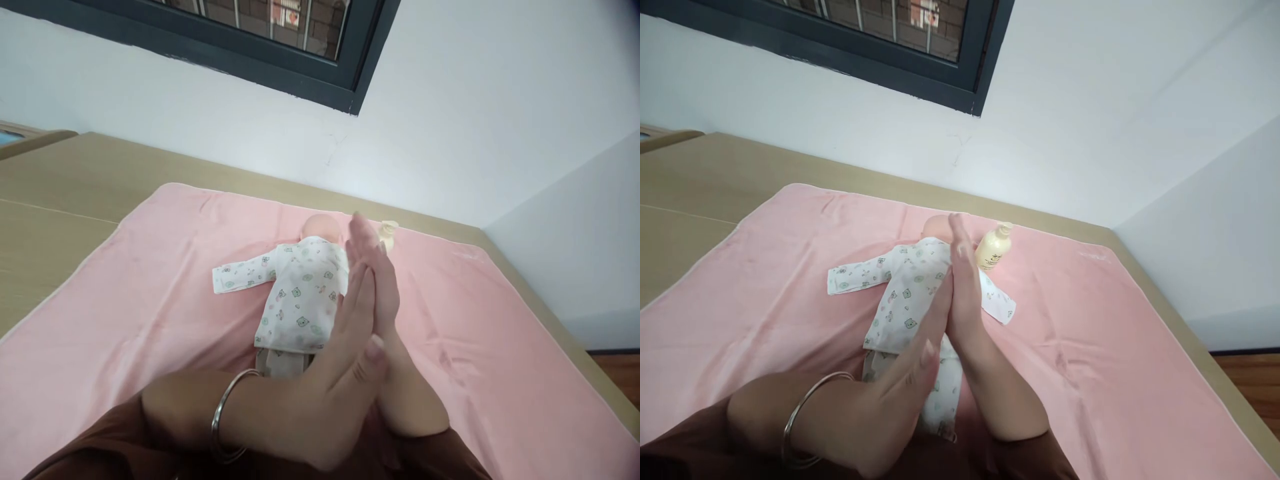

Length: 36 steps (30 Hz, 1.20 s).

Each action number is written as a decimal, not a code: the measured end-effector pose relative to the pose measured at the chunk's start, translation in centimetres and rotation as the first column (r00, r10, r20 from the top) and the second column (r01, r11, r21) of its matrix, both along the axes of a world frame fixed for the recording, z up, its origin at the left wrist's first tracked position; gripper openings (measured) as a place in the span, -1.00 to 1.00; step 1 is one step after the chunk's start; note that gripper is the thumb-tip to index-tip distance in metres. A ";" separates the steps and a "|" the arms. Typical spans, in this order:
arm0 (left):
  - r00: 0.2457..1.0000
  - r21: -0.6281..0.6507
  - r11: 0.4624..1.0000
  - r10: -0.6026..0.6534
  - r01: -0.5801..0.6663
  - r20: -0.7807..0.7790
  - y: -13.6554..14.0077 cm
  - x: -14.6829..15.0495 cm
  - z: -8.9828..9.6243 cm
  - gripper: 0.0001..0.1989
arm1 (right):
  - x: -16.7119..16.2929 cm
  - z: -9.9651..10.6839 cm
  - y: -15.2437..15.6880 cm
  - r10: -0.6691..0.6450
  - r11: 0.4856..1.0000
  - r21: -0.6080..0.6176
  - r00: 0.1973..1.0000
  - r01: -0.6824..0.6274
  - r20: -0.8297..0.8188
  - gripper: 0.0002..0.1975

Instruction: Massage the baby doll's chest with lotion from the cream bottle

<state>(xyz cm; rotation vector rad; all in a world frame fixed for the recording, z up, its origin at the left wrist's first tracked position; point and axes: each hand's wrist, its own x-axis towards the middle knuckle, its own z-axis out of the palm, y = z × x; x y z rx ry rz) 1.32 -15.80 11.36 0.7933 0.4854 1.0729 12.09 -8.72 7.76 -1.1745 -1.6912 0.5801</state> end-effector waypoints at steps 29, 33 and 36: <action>0.482 0.371 0.775 0.616 -0.512 -0.623 18.9 -7.1 -9.6 -0.77 | -1.4 -7.5 4.6 -0.061 0.990 -0.053 0.734 0.131 0.676 -0.34; 0.489 0.390 0.768 0.630 -0.508 -0.604 18.2 -6.9 -8.4 -0.76 | -1.6 -6.9 4.6 0.156 0.983 -0.050 0.664 -0.176 0.731 -0.48; 0.474 0.408 0.762 0.638 -0.502 -0.607 17.5 -6.8 -7.4 -0.76 | 0.4 -6.4 6.7 0.207 0.978 -0.126 0.657 -0.169 0.725 -0.49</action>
